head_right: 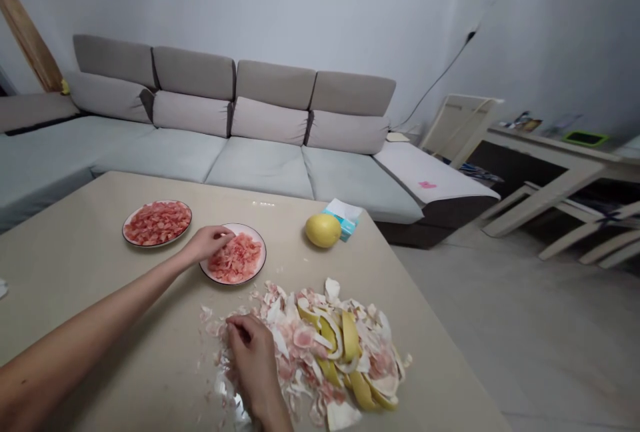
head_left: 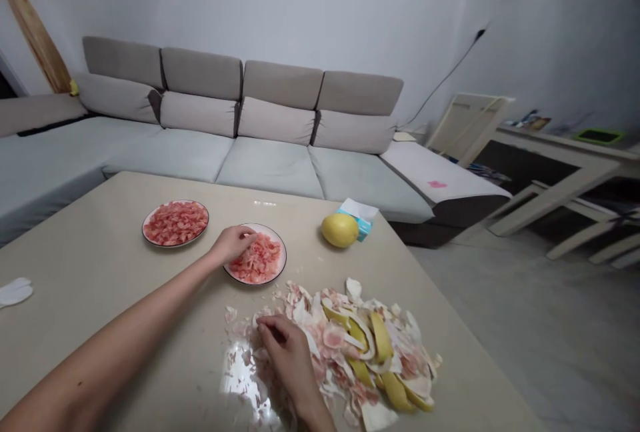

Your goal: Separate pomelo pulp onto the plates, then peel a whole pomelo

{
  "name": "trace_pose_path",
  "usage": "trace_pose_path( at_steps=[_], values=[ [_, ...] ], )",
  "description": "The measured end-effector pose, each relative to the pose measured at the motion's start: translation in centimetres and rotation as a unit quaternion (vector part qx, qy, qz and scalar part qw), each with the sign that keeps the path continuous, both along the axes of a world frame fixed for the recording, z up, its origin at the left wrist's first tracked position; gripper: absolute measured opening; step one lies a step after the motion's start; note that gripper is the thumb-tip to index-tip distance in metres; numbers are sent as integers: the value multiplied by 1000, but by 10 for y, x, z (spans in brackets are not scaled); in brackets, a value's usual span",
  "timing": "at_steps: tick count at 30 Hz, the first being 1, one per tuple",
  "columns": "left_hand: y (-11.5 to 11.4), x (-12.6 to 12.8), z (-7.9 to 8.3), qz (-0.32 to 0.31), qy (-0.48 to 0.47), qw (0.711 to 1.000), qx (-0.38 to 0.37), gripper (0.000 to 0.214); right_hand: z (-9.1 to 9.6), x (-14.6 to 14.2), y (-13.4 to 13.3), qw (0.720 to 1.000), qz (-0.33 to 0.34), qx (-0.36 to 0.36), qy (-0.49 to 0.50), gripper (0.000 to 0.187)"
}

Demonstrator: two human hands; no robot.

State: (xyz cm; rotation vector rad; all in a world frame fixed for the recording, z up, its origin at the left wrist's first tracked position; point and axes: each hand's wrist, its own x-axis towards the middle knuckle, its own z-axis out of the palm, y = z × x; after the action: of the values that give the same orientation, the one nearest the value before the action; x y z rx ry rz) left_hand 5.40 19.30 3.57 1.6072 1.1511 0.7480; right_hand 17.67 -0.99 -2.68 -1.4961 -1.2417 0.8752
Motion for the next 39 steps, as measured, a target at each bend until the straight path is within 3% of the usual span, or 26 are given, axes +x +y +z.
trace_pose_path(
  at_steps=[3, 6, 7, 9, 11, 14, 17, 21, 27, 31, 35, 39],
  values=[
    [-26, -5, 7, -12, -54, 997, -55, 37, 4, 1, -2, 999, -15, 4, 30, 20],
    [-74, -19, 6, -51, -105, 986, -122, 38, 9, -1, -5, 997, -34, 12, 66, 23],
    [-92, -26, 4, -64, -128, 978, -149, 36, 11, -2, -7, 996, -37, 13, 75, 24],
    [-127, -38, 1, -56, -235, 937, -254, 38, 16, -6, -11, 995, -35, 17, 90, 26],
    [-155, -48, -3, -29, -276, 922, -270, 35, 22, -12, -15, 995, -29, 24, 96, 25],
    [-179, -56, -11, 7, -278, 933, -230, 30, 31, -21, -21, 996, -10, 46, 78, 16],
    [-187, -57, -23, 21, -272, 941, -200, 28, 36, -28, -24, 996, 12, 67, 56, 11],
    [-189, -56, -36, 38, -272, 948, -159, 25, 34, -31, -26, 996, -8, 93, 12, 11],
    [-192, -54, -42, 58, -268, 951, -143, 24, 25, -35, -29, 989, -15, 140, -49, 16],
    [-193, -56, -42, 67, -216, 966, -126, 23, 29, -34, -29, 992, -14, 122, -43, 14],
    [-192, -60, -39, 60, -131, 989, -28, 16, 37, -32, -30, 998, 6, 67, -1, 12],
    [-193, -61, -35, 58, -105, 992, 39, 12, 39, -31, -31, 999, -3, 37, 10, 18]
  ],
)
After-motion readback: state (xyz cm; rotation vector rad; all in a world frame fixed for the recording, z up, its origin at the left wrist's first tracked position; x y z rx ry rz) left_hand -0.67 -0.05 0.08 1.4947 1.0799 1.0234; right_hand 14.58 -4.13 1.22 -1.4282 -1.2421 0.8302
